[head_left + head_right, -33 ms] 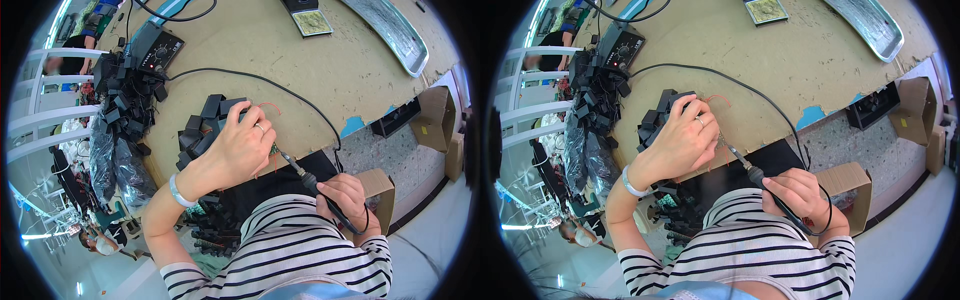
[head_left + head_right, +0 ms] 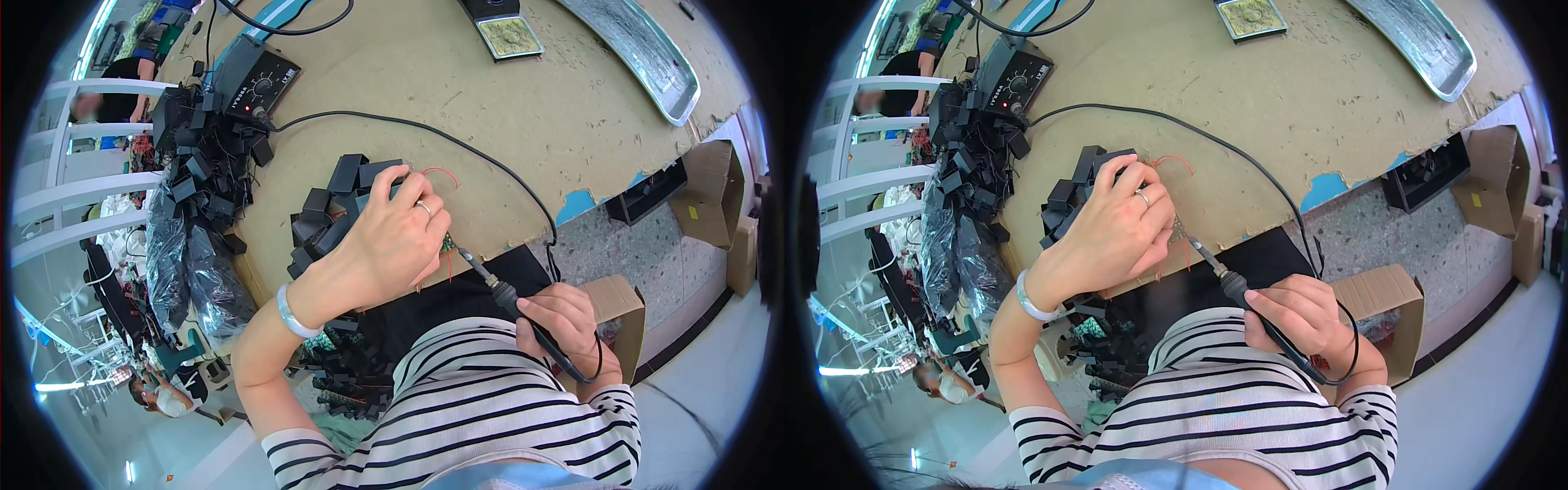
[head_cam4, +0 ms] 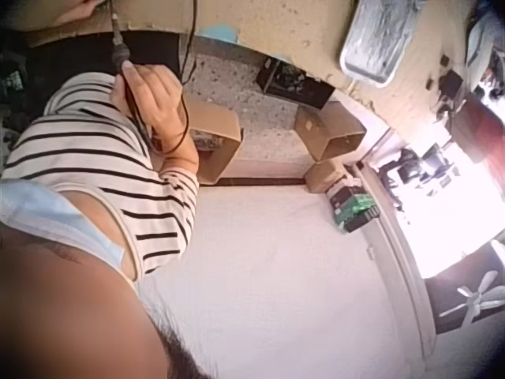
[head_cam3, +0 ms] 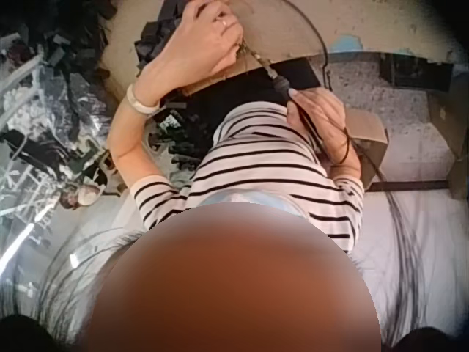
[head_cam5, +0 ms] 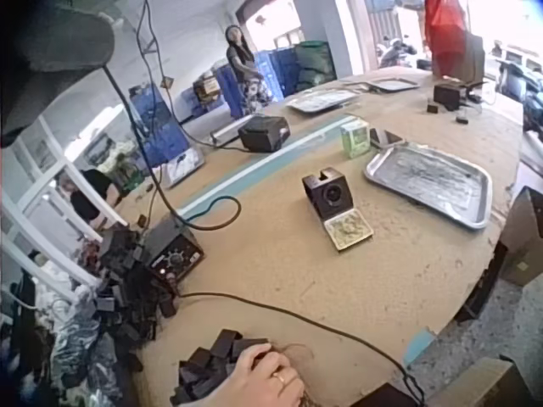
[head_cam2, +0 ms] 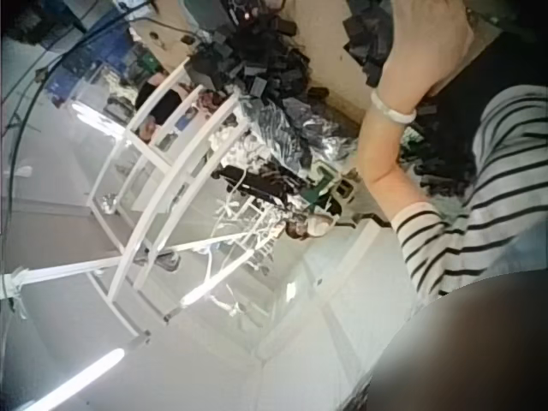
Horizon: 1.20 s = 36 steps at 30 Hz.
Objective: Soldering electronic components and wires onto a printed circuit board.
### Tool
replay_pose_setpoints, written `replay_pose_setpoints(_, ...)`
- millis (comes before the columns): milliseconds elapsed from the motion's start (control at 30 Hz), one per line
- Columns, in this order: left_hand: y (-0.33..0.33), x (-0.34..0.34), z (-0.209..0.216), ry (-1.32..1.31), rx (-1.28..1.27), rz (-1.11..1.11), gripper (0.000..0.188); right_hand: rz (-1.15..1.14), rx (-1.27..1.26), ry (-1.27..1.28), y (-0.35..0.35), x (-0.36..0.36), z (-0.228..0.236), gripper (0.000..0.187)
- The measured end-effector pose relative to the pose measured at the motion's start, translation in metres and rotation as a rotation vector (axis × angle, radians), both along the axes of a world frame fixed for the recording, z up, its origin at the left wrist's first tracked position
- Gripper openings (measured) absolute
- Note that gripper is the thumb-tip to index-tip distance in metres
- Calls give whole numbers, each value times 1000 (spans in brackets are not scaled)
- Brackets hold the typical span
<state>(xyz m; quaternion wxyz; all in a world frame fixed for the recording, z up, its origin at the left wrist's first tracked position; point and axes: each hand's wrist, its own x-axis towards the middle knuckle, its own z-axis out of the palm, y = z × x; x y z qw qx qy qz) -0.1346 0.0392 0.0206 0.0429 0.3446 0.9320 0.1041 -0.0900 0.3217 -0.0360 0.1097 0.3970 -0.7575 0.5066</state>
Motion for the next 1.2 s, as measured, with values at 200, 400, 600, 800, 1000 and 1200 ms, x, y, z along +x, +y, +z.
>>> replay_pose_setpoints(200, 1, -2, -1, 2, -3, 7, 17, 6, 10, -12, -1, -1, 2, 32)
replay_pose_setpoints(400, 3, -2, -1, -9, 0, 22, 16, 5, 17, -11, -3, 0, 1, 33)
replay_pose_setpoints(600, 4, -2, -1, -11, -15, 28, 16, 19, 18, 97, -6, -3, -4, 29)
replay_pose_setpoints(800, 6, -3, 1, -9, -43, 22, 18, 16, 47, 256, -8, 0, -8, 24)
replay_pose_setpoints(1000, 6, -4, 1, -16, -40, 16, 19, -45, 42, 98, 12, 2, 6, 30)
replay_pose_setpoints(1200, 7, -1, 0, 15, -68, 24, 18, -127, 53, 102, 15, -1, 6, 25)
